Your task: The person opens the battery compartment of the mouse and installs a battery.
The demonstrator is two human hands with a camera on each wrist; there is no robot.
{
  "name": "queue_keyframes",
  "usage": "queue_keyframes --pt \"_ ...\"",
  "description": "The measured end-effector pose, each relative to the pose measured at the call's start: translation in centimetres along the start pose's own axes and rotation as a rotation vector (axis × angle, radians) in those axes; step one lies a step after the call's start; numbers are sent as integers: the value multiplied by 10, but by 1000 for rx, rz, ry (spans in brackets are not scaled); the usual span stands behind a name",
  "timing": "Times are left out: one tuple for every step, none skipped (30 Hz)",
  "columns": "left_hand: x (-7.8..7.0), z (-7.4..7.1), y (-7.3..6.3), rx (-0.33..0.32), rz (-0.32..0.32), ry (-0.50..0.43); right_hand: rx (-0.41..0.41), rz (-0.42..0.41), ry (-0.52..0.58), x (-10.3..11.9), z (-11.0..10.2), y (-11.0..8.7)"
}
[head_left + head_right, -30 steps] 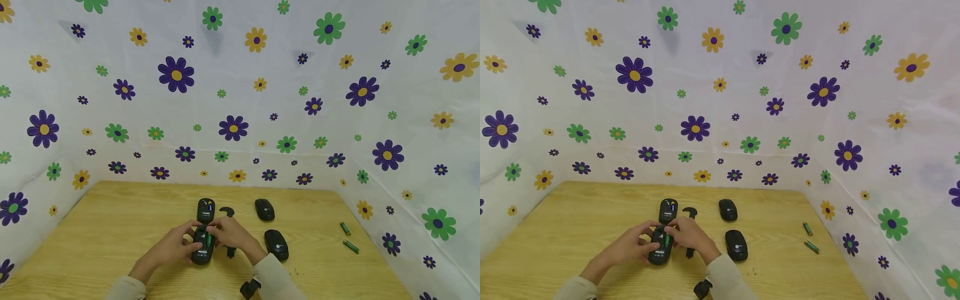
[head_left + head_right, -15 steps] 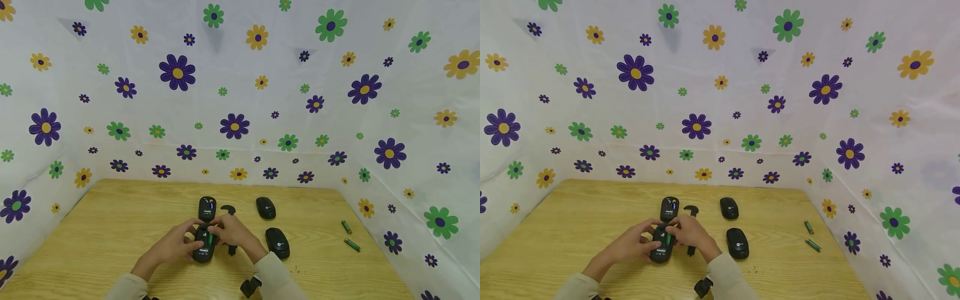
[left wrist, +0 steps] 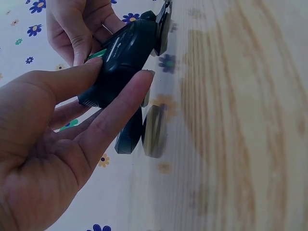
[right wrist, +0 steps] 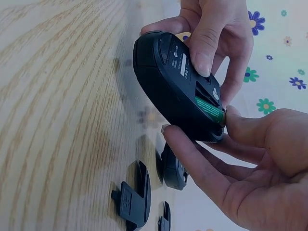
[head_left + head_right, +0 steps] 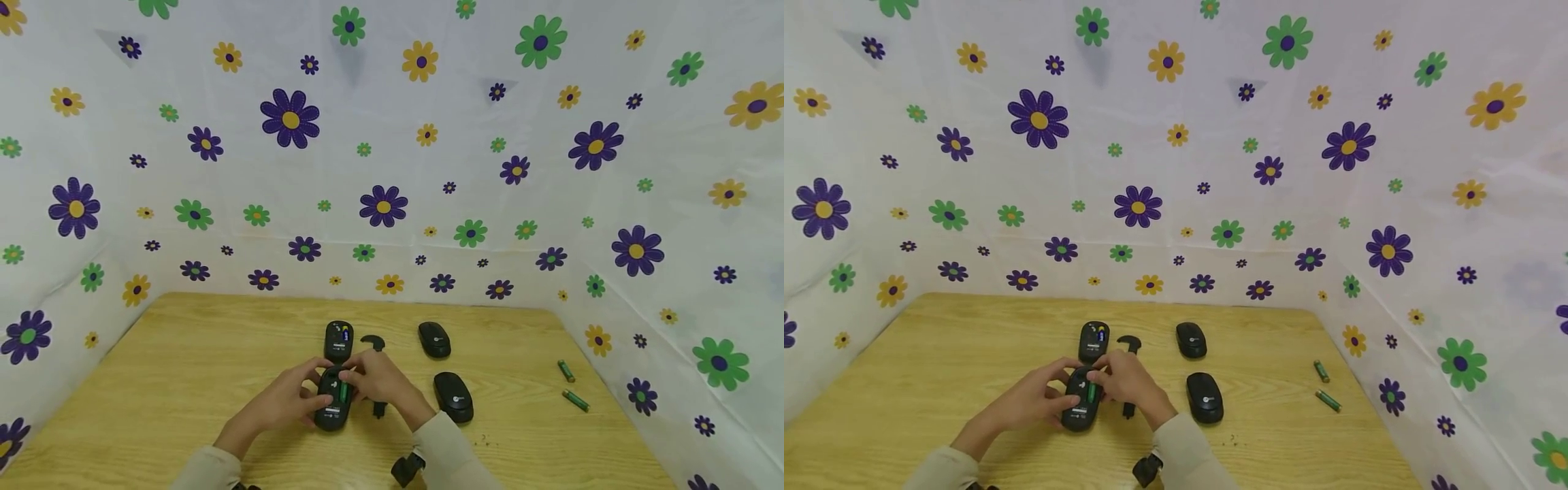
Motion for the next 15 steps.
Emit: queue_keyframes --pt "0 0 0 1 3 3 -1 -1 -1 0 -1 0" --pt "-1 0 1 3 6 5 -4 -1 -6 1 -1 0" --pt "-1 0 1 3 6 6 -6 -3 -11 1 -1 0" --pt "-2 0 1 3 7 7 -7 -2 -11 2 -1 0" --pt "-2 0 1 4 7 8 -8 -4 -9 2 -1 0" --pt "-2 0 1 5 8 9 -7 -3 -9 2 0 0" --pt "-2 0 1 8 9 9 -8 -1 -7 1 0 0" --pt "-2 0 0 11 8 8 -8 0 -6 1 1 0" --pt "-1 0 0 14 9 9 -8 1 -6 0 1 0" --pt "-1 0 0 17 9 8 -8 1 -9 0 2 0" --pt "-1 0 0 18 10 6 -13 -2 -16 0 2 0" --pt "-1 0 0 19 12 5 -19 -1 -25 0 2 1" --pt "-1 0 0 19 13 3 -25 -3 -31 0 2 1" --pt "-1 0 0 19 14 2 -30 -5 -39 0 2 1" --pt "-1 0 0 20 15 1 -34 -8 -48 0 2 1"
Point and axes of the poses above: each hand's wrist, its own y-axis towards the middle knuckle, its own z-axis out of the palm, x = y × z, the point moved 6 cm from there along y, towards the middle knuckle
